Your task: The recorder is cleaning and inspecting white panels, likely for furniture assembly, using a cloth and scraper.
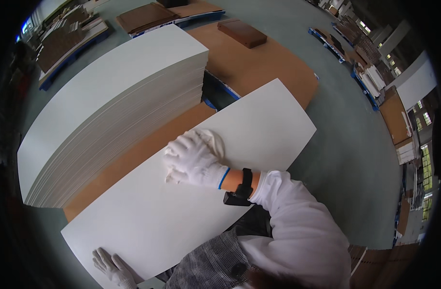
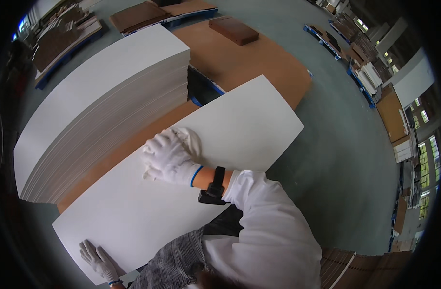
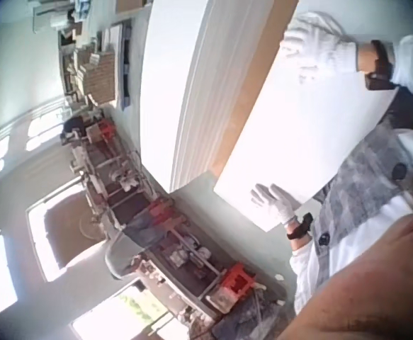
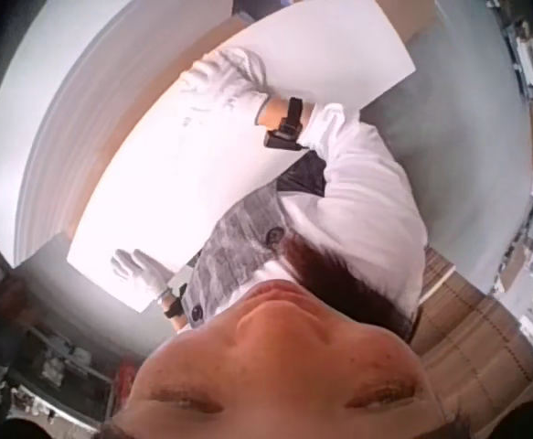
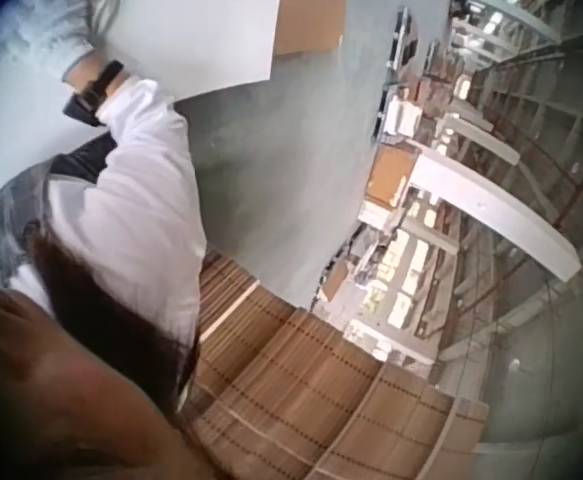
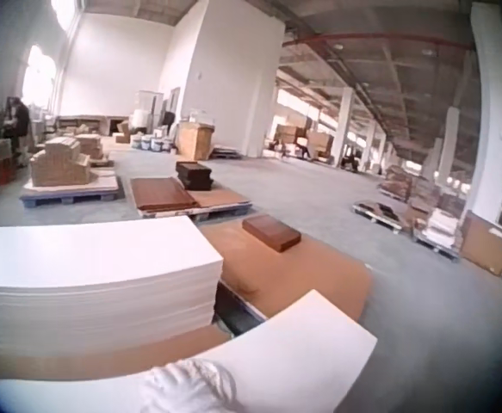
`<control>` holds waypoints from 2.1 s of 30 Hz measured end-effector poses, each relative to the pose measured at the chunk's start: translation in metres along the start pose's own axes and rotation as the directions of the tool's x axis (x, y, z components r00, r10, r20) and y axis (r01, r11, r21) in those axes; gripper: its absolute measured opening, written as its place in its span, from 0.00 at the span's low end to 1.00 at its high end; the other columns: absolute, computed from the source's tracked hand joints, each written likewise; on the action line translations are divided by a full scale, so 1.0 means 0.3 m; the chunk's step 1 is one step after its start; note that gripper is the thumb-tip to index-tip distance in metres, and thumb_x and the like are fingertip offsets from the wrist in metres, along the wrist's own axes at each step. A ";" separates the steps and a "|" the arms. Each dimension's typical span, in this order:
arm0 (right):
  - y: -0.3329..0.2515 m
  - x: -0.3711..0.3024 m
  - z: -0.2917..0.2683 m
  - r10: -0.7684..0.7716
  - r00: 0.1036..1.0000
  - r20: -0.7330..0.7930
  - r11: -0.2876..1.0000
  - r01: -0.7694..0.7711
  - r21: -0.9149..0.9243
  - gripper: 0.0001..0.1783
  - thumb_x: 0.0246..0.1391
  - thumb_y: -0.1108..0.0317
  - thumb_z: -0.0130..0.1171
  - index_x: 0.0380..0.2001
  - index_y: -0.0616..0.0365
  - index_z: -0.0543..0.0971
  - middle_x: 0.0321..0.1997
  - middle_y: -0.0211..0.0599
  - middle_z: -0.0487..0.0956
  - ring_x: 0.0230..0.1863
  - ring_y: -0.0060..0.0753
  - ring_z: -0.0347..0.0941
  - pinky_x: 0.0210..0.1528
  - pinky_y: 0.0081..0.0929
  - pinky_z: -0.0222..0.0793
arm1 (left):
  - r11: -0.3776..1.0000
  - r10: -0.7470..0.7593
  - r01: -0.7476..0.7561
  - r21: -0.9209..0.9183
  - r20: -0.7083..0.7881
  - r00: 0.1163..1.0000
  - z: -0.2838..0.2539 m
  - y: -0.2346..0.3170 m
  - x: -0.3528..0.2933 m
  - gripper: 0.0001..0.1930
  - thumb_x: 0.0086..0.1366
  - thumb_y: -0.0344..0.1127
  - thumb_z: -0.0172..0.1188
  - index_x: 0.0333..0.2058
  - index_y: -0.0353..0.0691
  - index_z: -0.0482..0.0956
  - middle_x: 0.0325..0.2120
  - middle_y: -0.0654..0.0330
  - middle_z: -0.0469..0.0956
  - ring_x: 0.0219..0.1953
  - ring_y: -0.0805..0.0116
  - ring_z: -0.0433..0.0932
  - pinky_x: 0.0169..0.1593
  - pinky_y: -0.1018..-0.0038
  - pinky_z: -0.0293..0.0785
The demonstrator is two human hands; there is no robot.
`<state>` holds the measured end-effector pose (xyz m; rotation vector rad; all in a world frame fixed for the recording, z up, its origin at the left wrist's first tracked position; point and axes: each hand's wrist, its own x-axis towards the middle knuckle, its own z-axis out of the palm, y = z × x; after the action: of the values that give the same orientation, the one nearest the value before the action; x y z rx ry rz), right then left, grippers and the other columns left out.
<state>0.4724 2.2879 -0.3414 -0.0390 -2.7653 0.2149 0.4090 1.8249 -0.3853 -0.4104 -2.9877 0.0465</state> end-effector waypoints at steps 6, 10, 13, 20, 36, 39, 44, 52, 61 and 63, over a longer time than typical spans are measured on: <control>0.685 -0.200 -0.171 0.619 0.778 -0.107 0.738 -0.623 -0.259 0.25 0.52 0.48 0.48 0.49 0.49 0.75 0.52 0.31 0.71 0.56 0.39 0.64 0.56 0.40 0.57 | 0.999 0.024 -0.026 -0.037 -0.040 0.999 -0.126 0.081 0.005 0.25 0.68 0.48 0.44 0.55 0.35 0.69 0.58 0.46 0.63 0.61 0.48 0.59 0.63 0.57 0.56; 1.062 -0.273 -0.236 0.806 0.513 -0.297 0.428 -0.850 -0.306 0.24 0.57 0.44 0.46 0.49 0.43 0.75 0.53 0.28 0.72 0.56 0.39 0.64 0.56 0.44 0.58 | 0.990 0.041 -0.049 -0.133 -0.067 0.997 -0.013 -0.040 -0.025 0.29 0.69 0.52 0.42 0.57 0.32 0.66 0.60 0.43 0.60 0.63 0.45 0.57 0.66 0.53 0.51; 1.105 -0.267 -0.281 0.966 0.142 -0.214 0.110 -0.982 -0.154 0.25 0.58 0.44 0.44 0.51 0.46 0.74 0.55 0.29 0.72 0.56 0.39 0.65 0.59 0.47 0.56 | 0.987 0.085 -0.096 -0.128 -0.085 0.993 -0.017 -0.018 0.010 0.30 0.69 0.53 0.42 0.57 0.33 0.65 0.59 0.44 0.62 0.63 0.47 0.57 0.66 0.54 0.50; 0.586 -0.284 -0.128 0.396 0.898 -0.191 0.825 -0.439 -0.354 0.27 0.55 0.42 0.47 0.42 0.55 0.76 0.47 0.40 0.72 0.51 0.42 0.66 0.55 0.47 0.58 | 0.999 0.010 -0.013 -0.030 -0.092 0.996 -0.279 0.274 -0.005 0.22 0.68 0.43 0.44 0.51 0.30 0.72 0.57 0.39 0.65 0.57 0.40 0.64 0.59 0.53 0.60; 0.336 -0.482 -0.178 0.303 0.947 -0.106 0.899 -0.321 -0.297 0.24 0.51 0.45 0.51 0.40 0.53 0.76 0.44 0.39 0.72 0.51 0.45 0.66 0.51 0.46 0.61 | 0.982 0.093 -0.104 -0.160 -0.074 0.993 -0.082 0.283 0.077 0.23 0.69 0.44 0.43 0.56 0.35 0.67 0.60 0.45 0.61 0.61 0.45 0.59 0.63 0.55 0.55; 0.447 -0.631 -0.243 0.526 0.820 -0.228 0.754 -0.573 -0.321 0.20 0.45 0.51 0.55 0.39 0.48 0.77 0.45 0.31 0.73 0.52 0.39 0.67 0.54 0.43 0.60 | 0.983 0.075 -0.086 -0.160 -0.071 0.995 -0.052 0.256 0.081 0.23 0.69 0.44 0.43 0.57 0.36 0.66 0.60 0.46 0.60 0.62 0.46 0.58 0.63 0.56 0.54; 0.822 -0.834 -0.297 0.841 0.299 -0.451 0.203 -0.947 -0.249 0.24 0.56 0.49 0.46 0.48 0.53 0.75 0.53 0.36 0.74 0.53 0.44 0.69 0.53 0.41 0.65 | 0.982 0.050 -0.062 -0.176 -0.073 0.996 -0.009 0.169 0.082 0.24 0.69 0.45 0.42 0.58 0.37 0.65 0.61 0.47 0.59 0.63 0.48 0.56 0.65 0.56 0.53; 0.187 -0.710 -0.127 0.454 0.883 -0.124 0.863 -0.470 -0.188 0.19 0.53 0.50 0.52 0.43 0.50 0.73 0.43 0.32 0.72 0.45 0.33 0.69 0.48 0.33 0.66 | 0.986 0.011 -0.023 -0.166 -0.071 0.997 0.029 0.078 0.056 0.24 0.70 0.45 0.42 0.60 0.39 0.62 0.63 0.50 0.57 0.65 0.50 0.53 0.66 0.57 0.51; 0.640 -0.792 -0.253 0.850 0.409 -0.332 0.303 -0.895 -0.327 0.21 0.52 0.54 0.52 0.48 0.47 0.75 0.51 0.36 0.76 0.50 0.47 0.68 0.53 0.45 0.62 | 0.980 -0.061 0.043 -0.192 -0.091 0.994 0.031 -0.039 -0.020 0.25 0.71 0.46 0.39 0.62 0.41 0.61 0.63 0.51 0.56 0.66 0.54 0.52 0.67 0.59 0.51; 0.570 -0.757 -0.196 0.763 0.563 -0.319 0.433 -0.811 -0.394 0.21 0.52 0.53 0.52 0.48 0.48 0.74 0.52 0.37 0.75 0.50 0.47 0.67 0.52 0.45 0.62 | 0.971 -0.005 -0.014 -0.240 -0.076 0.997 0.043 -0.070 -0.001 0.26 0.71 0.45 0.41 0.62 0.39 0.59 0.64 0.49 0.54 0.67 0.52 0.50 0.68 0.58 0.48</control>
<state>0.7052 2.4528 -0.3945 -1.4809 -2.3794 -0.2986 0.4022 1.8045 -0.3972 -0.4329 -2.9245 -0.3264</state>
